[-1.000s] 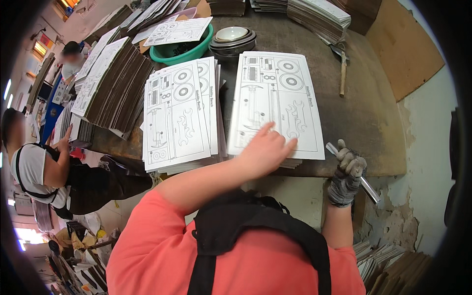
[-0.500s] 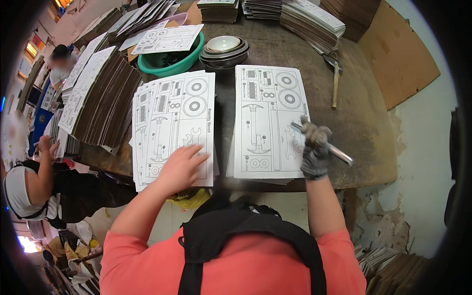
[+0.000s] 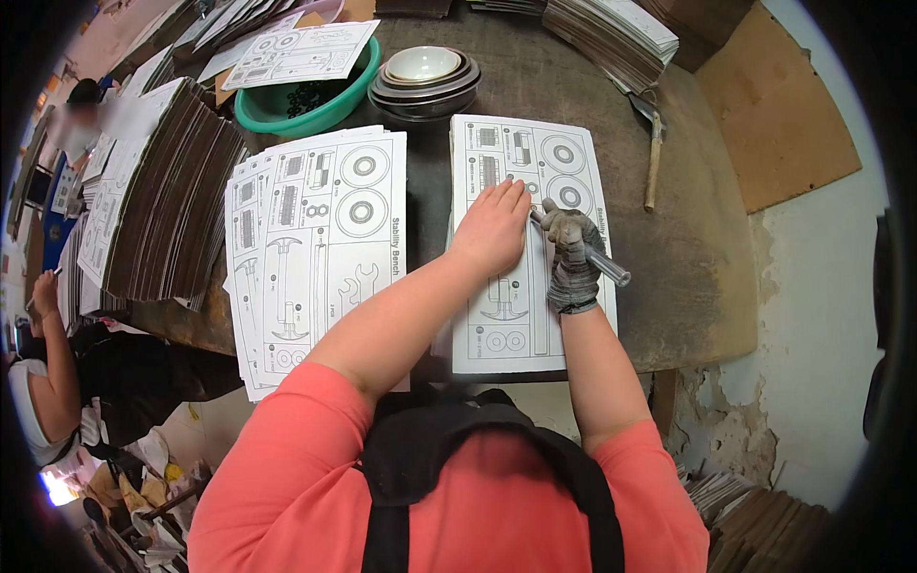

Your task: The person repeatedly picks up printed paper sheets from a stack and places them onto a separate pile on the table. The hands move the sheets one at a time, aligning them as they build a new stack.

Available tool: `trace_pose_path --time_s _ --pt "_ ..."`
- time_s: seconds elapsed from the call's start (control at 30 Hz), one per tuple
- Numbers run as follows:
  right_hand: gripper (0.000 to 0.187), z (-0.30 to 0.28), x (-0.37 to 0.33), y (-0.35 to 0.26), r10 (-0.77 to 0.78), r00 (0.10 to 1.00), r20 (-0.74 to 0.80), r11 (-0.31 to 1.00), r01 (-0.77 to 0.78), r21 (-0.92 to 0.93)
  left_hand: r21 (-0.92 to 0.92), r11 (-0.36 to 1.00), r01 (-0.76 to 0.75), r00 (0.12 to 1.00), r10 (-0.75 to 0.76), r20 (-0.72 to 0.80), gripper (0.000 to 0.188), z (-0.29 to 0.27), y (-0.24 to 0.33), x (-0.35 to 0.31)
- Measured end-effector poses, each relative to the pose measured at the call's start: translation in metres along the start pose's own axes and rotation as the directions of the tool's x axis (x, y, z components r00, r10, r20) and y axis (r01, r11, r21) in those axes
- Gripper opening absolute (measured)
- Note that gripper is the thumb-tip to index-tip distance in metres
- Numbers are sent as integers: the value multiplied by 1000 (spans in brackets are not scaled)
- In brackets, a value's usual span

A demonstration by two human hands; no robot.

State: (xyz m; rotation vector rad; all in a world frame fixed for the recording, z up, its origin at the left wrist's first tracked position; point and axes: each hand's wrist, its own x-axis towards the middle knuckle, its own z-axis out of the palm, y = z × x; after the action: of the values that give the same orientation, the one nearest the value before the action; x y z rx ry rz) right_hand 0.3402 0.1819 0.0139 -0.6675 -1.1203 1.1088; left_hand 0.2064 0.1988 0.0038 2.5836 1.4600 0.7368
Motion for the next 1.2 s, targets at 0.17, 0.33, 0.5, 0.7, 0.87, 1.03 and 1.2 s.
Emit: trace_pose_path --time_s 0.17,0.33,0.5,0.7,0.87,1.03,1.2 --pt "23 -9 -9 4 -6 1000 23 997 8 -82 27 999 33 999 -34 18 40 -3 4 1" --pt "23 0 -130 -64 539 809 -236 707 -586 -396 78 995 55 998 -59 38 41 3 5 1" --pt "17 -4 -165 -90 30 968 248 940 57 -336 82 996 40 999 -41 8 39 0 5 3" --pt "20 -51 -171 -75 -161 983 89 982 169 -85 -285 953 -104 981 145 128 44 -39 54 -45" --pt "39 -50 -141 -121 -179 982 -57 976 170 -134 -1 904 -427 888 420 187 52 -49 104 -103" --pt "40 -52 -122 -141 -250 967 -53 962 242 -125 35 934 -356 922 345 174 47 -93 100 -103" --pt "40 -53 -100 -130 -217 976 -23 975 215 -46 75 997 -10 957 31 -289 47 -157 39 -140"
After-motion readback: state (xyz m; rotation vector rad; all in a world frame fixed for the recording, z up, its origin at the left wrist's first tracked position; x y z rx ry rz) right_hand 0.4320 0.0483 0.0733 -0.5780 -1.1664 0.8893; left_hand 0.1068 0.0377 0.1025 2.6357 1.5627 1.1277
